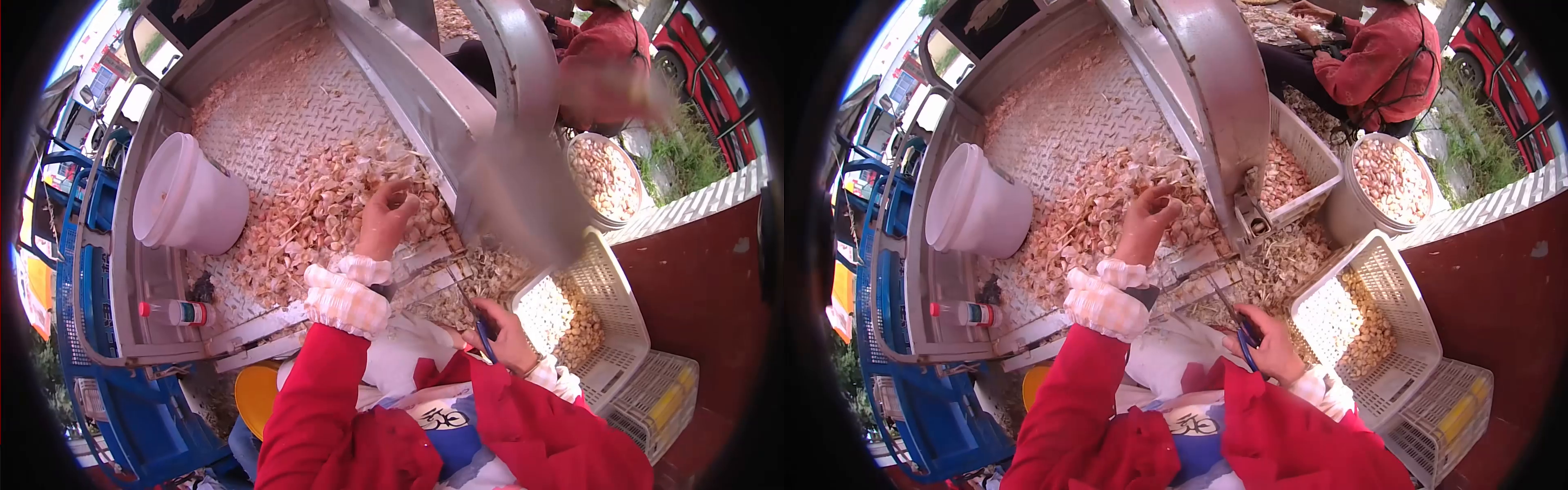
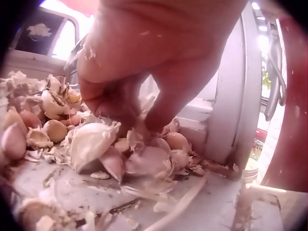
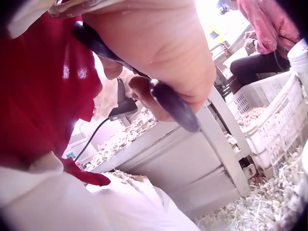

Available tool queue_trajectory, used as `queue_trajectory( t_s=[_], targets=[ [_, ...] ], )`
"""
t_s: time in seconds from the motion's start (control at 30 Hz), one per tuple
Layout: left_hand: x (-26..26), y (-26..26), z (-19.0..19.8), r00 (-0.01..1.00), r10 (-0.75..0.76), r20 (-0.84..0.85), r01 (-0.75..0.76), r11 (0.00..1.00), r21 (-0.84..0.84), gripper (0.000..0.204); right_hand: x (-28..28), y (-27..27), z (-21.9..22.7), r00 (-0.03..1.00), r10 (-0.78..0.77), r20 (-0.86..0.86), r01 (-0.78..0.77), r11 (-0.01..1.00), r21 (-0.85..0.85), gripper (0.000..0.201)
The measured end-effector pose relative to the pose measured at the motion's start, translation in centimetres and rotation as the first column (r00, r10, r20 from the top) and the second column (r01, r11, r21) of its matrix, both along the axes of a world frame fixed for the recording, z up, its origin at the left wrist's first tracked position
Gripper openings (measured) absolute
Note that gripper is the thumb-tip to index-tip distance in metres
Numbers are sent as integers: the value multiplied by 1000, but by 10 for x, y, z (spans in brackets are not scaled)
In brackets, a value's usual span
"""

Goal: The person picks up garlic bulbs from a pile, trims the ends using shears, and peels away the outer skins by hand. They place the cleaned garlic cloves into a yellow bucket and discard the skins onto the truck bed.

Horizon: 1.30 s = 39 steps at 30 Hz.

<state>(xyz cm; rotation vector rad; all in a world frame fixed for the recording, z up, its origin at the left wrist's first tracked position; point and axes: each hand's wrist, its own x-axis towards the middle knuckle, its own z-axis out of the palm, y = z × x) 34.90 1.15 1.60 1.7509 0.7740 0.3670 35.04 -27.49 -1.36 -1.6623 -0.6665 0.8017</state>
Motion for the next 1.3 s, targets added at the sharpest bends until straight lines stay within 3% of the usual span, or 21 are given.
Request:
queue_trajectory(
  t_s=[0.03,0.07,0.1,0.17,0.2,0.27,0.37,0.53,0.6,0.87,1.0,1.07,1.13,1.17,1.23,1.3],
  targets=[
    [-10,2,0,986,55,157,7,928,-371,29,3,6,9,999,1,-50,-3,999,-34,56],
    [-19,2,0,945,167,282,75,728,-681,27,6,12,16,999,12,-49,-13,1000,-26,56],
    [-29,0,-1,919,232,320,92,662,-744,26,9,20,22,1000,10,15,-10,1000,-7,56],
    [-45,-13,2,885,304,353,89,632,-770,27,11,34,25,975,-21,222,10,999,50,55],
    [-52,-21,4,849,370,378,98,593,-800,27,11,40,32,977,-42,211,29,998,64,53],
    [-64,-34,14,841,390,376,76,602,-795,26,11,48,46,926,-15,377,2,999,36,55],
    [-83,-50,21,813,472,342,84,486,-870,26,7,55,49,851,-60,522,-11,991,132,57],
    [-106,-68,26,827,408,387,142,515,-846,26,0,50,56,845,-24,534,0,999,44,55],
    [-113,-71,27,841,394,371,106,553,-827,30,1,47,60,829,54,557,-64,998,-1,54],
    [-127,-80,29,843,357,403,130,592,-796,22,-8,40,70,825,94,558,-95,995,-28,47],
    [-132,-83,28,875,296,384,96,671,-735,23,-9,39,57,864,148,482,-146,988,-42,35],
    [-132,-83,25,873,309,378,86,665,-742,23,-10,39,50,883,157,442,-153,987,-44,31],
    [-132,-83,19,870,322,372,76,659,-748,23,-12,39,47,958,203,202,-197,979,-48,23],
    [-132,-84,15,859,345,378,84,633,-770,23,-13,40,48,958,205,199,-199,979,-50,23],
    [-132,-82,12,848,373,377,86,605,-792,23,-16,45,54,968,215,-130,-217,976,-5,18],
    [-130,-75,12,817,438,375,128,497,-858,21,-12,52,43,976,147,-163,-144,989,32,19]
  ],
)
